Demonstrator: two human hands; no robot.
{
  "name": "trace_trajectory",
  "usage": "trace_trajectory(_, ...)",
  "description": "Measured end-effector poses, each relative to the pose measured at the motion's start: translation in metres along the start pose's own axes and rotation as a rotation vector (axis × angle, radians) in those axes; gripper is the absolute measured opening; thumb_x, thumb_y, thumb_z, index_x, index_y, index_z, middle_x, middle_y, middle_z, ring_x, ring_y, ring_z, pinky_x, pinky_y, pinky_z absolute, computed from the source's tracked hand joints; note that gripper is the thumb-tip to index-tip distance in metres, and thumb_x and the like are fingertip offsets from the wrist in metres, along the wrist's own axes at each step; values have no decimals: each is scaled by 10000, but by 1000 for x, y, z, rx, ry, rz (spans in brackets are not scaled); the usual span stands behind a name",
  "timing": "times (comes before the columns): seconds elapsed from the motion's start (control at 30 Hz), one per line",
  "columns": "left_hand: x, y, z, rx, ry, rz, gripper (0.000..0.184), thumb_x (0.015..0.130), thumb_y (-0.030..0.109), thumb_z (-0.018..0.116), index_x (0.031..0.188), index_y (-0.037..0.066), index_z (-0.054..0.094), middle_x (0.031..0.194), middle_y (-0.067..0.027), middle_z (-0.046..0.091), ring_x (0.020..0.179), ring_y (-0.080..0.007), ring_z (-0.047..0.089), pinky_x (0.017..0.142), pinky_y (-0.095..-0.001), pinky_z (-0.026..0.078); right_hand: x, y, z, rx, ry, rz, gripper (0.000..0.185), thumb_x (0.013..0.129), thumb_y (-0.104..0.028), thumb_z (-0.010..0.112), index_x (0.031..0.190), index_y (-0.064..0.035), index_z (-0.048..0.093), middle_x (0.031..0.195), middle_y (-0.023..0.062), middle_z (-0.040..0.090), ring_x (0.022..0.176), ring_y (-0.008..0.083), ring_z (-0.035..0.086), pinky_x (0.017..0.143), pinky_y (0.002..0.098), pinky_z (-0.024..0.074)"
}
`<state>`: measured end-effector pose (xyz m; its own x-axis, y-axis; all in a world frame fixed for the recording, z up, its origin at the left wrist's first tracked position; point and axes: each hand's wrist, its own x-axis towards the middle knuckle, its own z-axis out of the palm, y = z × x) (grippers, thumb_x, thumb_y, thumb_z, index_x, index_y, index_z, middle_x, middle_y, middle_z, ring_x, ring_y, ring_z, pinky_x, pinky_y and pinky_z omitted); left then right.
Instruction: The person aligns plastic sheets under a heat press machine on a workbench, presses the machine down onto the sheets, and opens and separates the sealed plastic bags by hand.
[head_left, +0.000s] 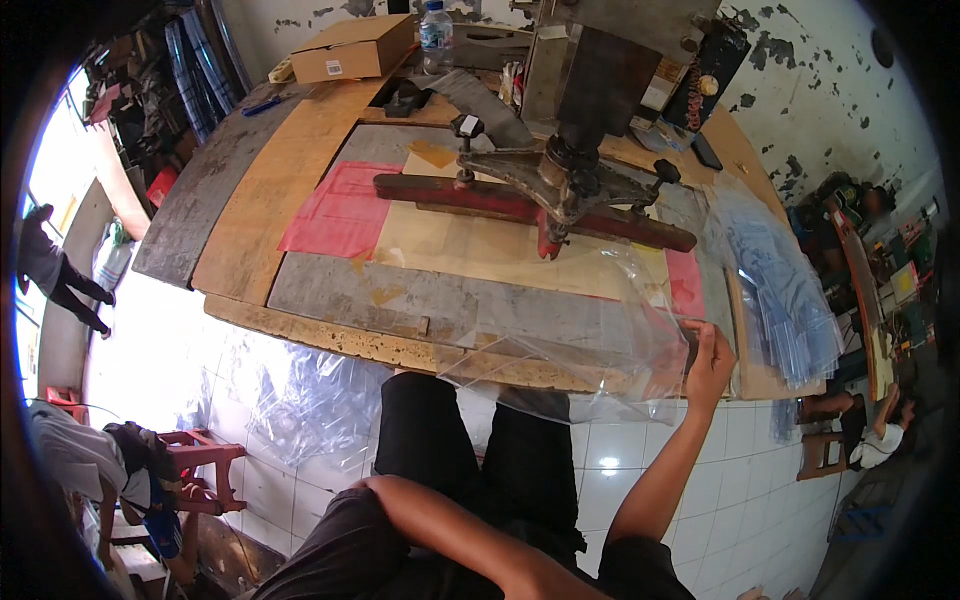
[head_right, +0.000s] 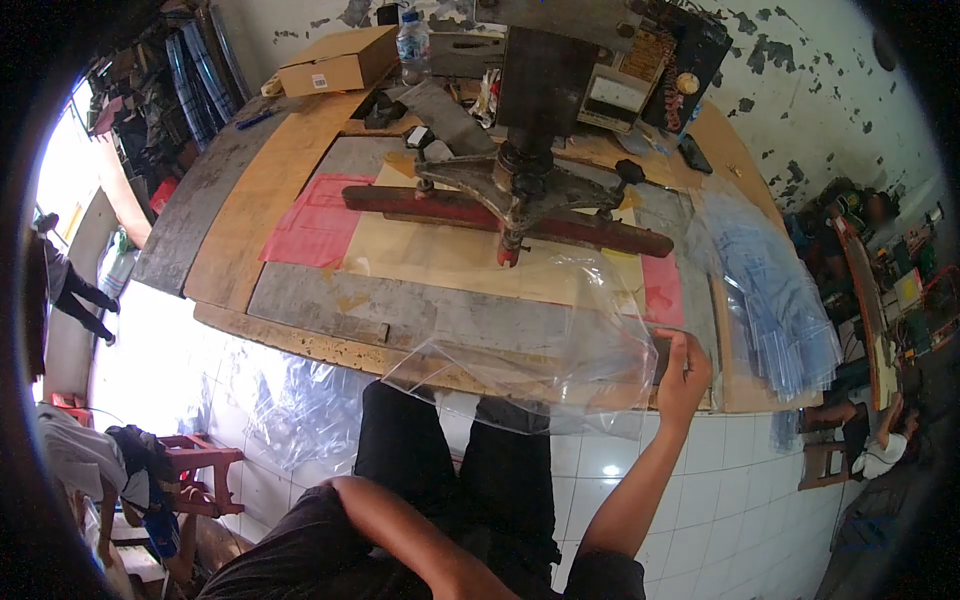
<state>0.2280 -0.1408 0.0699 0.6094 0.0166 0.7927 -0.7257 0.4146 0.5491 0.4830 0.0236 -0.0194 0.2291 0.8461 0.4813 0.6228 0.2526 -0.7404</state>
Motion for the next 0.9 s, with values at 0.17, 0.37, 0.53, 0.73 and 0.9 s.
trace_trajectory(0.17, 0, -2, -2, -4, 0, -5, 533, 1060, 537, 578, 1097, 22, 708, 1140, -196, 673, 1028, -388, 653, 902, -507, 483, 0, 1, 0, 1, 3, -8, 436, 1121, -346, 517, 1010, -3, 762, 967, 82, 779, 930, 195, 696, 866, 341, 500)
trace_trajectory(0.37, -3, 0, -4, -9, 3, -8, 534, 1058, 540, 584, 1098, 22, 708, 1145, -195, 672, 1032, -386, 653, 906, -508, 483, 1, -1, 1, -6, 10, -3, 457, 1123, -372, 514, 1011, -6, 763, 965, 85, 782, 927, 198, 697, 872, 344, 501)
trace_trajectory(0.53, -3, -1, -4, -13, -3, -14, 535, 1055, 543, 588, 1099, 23, 709, 1149, -195, 672, 1036, -385, 652, 908, -508, 482, 1, 2, 1, -9, 23, -11, 458, 1123, -366, 510, 1009, -1, 761, 958, 87, 781, 921, 199, 697, 871, 344, 501)
trace_trajectory(0.73, -6, 1, -5, -12, -1, -20, 537, 1052, 546, 593, 1100, 23, 709, 1154, -194, 671, 1040, -384, 652, 911, -509, 481, 1, 6, 0, -30, 5, -8, 451, 1123, -360, 510, 1012, -6, 765, 961, 84, 778, 920, 199, 691, 854, 346, 499)
trace_trajectory(0.9, -9, 6, -9, -11, -8, -29, 538, 1050, 548, 598, 1101, 24, 710, 1159, -193, 671, 1043, -383, 651, 914, -509, 481, 1, 4, 0, -33, 7, 3, 451, 1125, -363, 508, 1015, -13, 771, 972, 82, 780, 920, 198, 689, 843, 342, 497)
